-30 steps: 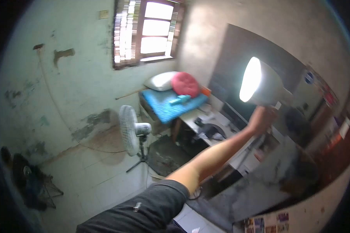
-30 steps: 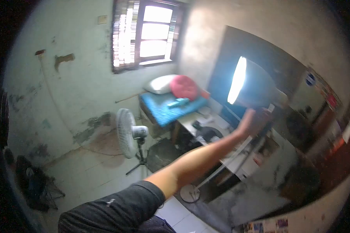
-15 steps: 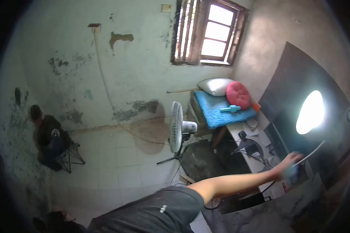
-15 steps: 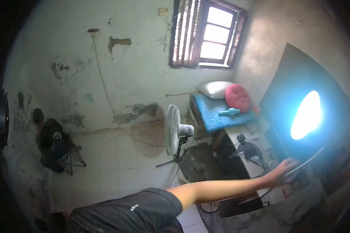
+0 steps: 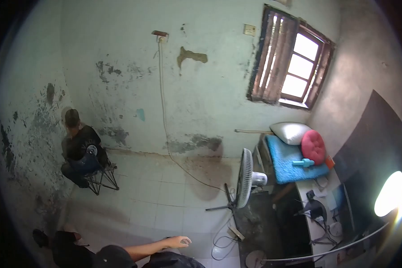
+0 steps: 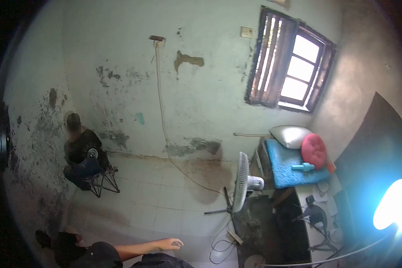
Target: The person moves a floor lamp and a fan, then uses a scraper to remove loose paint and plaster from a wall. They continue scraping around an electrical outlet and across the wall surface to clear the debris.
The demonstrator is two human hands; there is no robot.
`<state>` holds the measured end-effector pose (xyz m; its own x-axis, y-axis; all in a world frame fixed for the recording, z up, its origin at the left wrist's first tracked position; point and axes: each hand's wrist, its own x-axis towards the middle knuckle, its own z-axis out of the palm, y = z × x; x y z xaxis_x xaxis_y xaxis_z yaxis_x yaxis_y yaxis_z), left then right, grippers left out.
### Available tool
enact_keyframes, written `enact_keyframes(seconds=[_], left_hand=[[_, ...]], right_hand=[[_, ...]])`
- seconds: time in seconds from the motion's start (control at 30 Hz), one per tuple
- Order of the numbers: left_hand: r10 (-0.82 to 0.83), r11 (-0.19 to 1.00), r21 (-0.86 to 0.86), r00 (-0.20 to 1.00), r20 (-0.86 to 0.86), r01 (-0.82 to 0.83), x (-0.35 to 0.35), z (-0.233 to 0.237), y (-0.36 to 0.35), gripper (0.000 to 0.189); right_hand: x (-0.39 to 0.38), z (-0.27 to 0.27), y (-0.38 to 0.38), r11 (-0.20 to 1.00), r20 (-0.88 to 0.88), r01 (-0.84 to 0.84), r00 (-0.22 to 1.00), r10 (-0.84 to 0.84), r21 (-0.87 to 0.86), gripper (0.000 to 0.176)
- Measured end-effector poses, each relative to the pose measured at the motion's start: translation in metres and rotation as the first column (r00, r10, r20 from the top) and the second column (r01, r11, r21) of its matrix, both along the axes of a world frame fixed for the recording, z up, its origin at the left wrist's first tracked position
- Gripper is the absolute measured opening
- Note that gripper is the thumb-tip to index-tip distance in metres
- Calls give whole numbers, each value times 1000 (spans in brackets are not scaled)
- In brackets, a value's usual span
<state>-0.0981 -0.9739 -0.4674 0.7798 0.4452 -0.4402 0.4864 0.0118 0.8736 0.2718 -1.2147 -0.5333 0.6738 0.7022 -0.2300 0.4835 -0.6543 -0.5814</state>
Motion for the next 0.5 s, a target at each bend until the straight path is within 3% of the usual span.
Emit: enact_keyframes(seconds=[0.07, 0.13, 0.2, 0.27, 0.33, 0.37, 0.4, 0.43, 0.47, 0.5], left_hand=[[106, 990, -89, 994, -30, -109, -19, 1, 26, 40], [142, 989, 34, 988, 64, -144, -30, -3, 40, 38], [109, 987, 106, 984, 139, -125, -33, 17, 53, 37], [-35, 995, 94, 989, 140, 22, -31, 7, 70, 36], [-203, 976, 113, 970, 136, 188, -37, 42, 93, 39], [-115, 989, 109, 983, 145, 100, -45, 47, 104, 39], [-94, 967, 251, 978, 185, 45, -53, 52, 120, 45], [-95, 919, 394, 972, 214, 3, -63, 58, 134, 50], [-69, 914, 405, 974, 215, -25, -73, 61, 153, 50], [-6, 828, 551, 980, 198, -106, -81, 64, 174, 57]], right_hand=[[-25, -7, 41, 999, -14, -48, 999, 47, -21, 48], [-53, -26, 81, 994, -34, -97, 995, 96, -42, 48], [-85, -35, 118, 980, -56, -187, 981, 184, -67, 49], [-115, -63, 146, 950, -72, -305, 951, 300, -74, 49], [-138, -108, 166, 901, -80, -432, 901, 427, -48, 49], [-148, -122, 187, 867, -85, -498, 865, 495, -14, 49], [-157, -139, 211, 833, -93, -553, 828, 553, 27, 49], [-174, -132, 246, 784, -212, -617, 759, 616, 70, 53], [-194, -119, 283, 737, -333, -666, 673, 661, 115, 57], [-206, -104, 321, 674, -375, -733, 651, 660, -86, 55]])
